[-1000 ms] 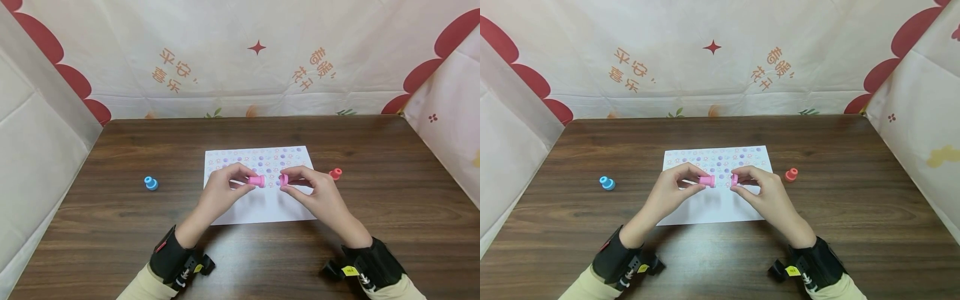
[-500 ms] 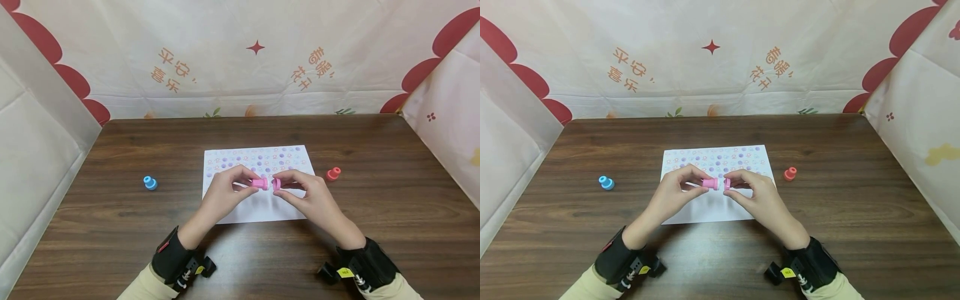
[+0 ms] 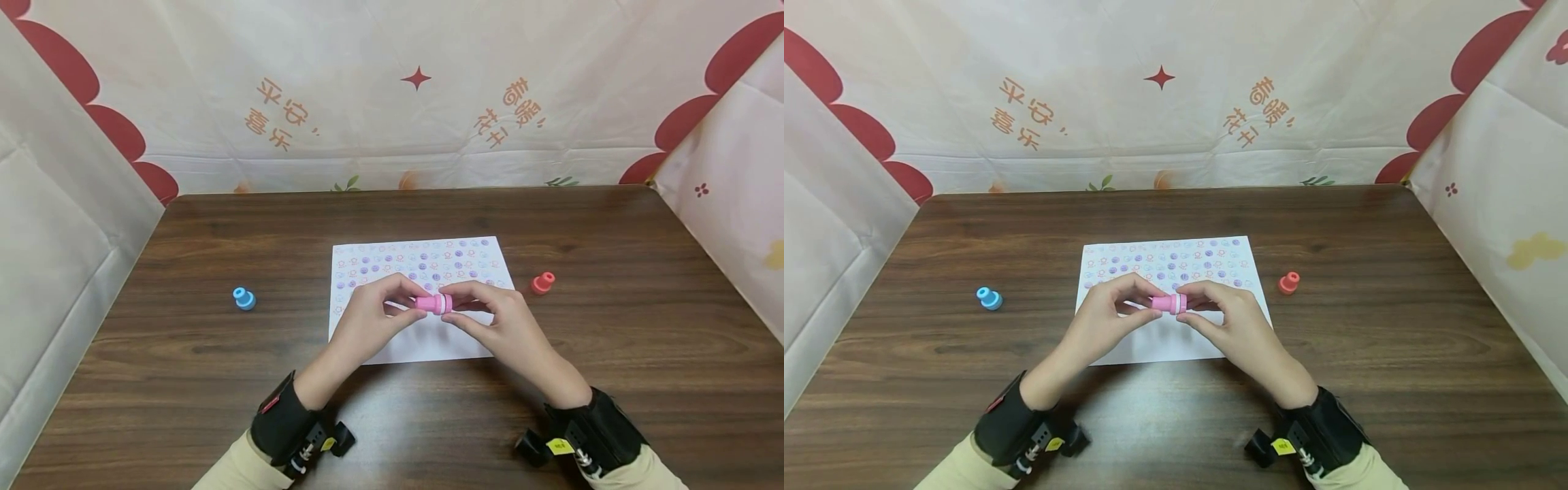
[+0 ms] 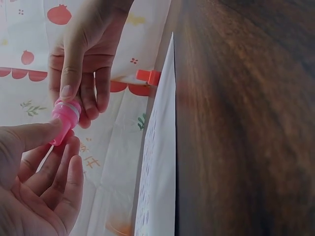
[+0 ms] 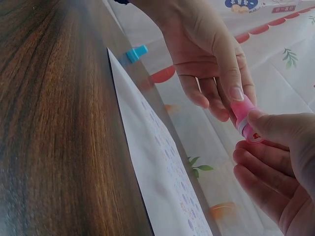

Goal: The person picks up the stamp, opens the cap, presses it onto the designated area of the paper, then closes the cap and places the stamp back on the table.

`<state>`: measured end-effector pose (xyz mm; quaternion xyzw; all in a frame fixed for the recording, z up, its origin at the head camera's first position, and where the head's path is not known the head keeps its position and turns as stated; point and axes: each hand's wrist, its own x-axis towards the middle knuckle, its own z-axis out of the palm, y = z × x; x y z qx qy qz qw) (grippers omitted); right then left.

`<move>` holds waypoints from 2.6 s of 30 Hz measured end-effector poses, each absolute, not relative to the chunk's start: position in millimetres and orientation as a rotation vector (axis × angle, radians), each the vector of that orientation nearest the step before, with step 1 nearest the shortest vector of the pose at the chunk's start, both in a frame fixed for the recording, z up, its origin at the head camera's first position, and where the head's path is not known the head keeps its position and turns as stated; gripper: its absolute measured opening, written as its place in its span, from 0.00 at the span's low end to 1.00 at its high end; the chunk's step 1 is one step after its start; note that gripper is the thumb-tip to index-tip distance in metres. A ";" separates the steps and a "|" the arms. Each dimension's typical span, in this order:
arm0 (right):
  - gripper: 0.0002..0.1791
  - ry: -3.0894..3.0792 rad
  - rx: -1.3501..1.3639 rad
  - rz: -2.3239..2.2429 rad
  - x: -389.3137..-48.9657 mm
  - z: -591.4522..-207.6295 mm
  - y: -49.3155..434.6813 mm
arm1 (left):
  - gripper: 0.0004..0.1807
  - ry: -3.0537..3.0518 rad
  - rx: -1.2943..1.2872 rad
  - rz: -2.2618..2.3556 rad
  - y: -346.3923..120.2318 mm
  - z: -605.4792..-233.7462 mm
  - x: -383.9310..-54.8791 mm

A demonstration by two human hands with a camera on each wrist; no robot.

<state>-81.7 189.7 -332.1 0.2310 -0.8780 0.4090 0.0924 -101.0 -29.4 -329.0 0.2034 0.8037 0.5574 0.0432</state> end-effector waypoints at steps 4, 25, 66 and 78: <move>0.20 -2.613 0.695 1.213 -81.5 -333.8 189.5 | 0.09 2.455 0.623 1.704 -28.8 -330.3 -100.3; 0.18 -2.583 0.713 1.213 -78.3 -345.3 184.7 | 0.09 2.509 0.666 1.635 -31.6 -335.3 -97.5; 0.17 -2.426 0.527 0.917 -95.9 -314.6 221.7 | 0.12 2.974 0.458 1.223 -161.3 -294.0 -120.3; 0.16 -2.341 0.297 0.972 -100.4 -299.2 255.3 | 0.16 3.131 0.294 1.066 -211.7 -286.0 -116.2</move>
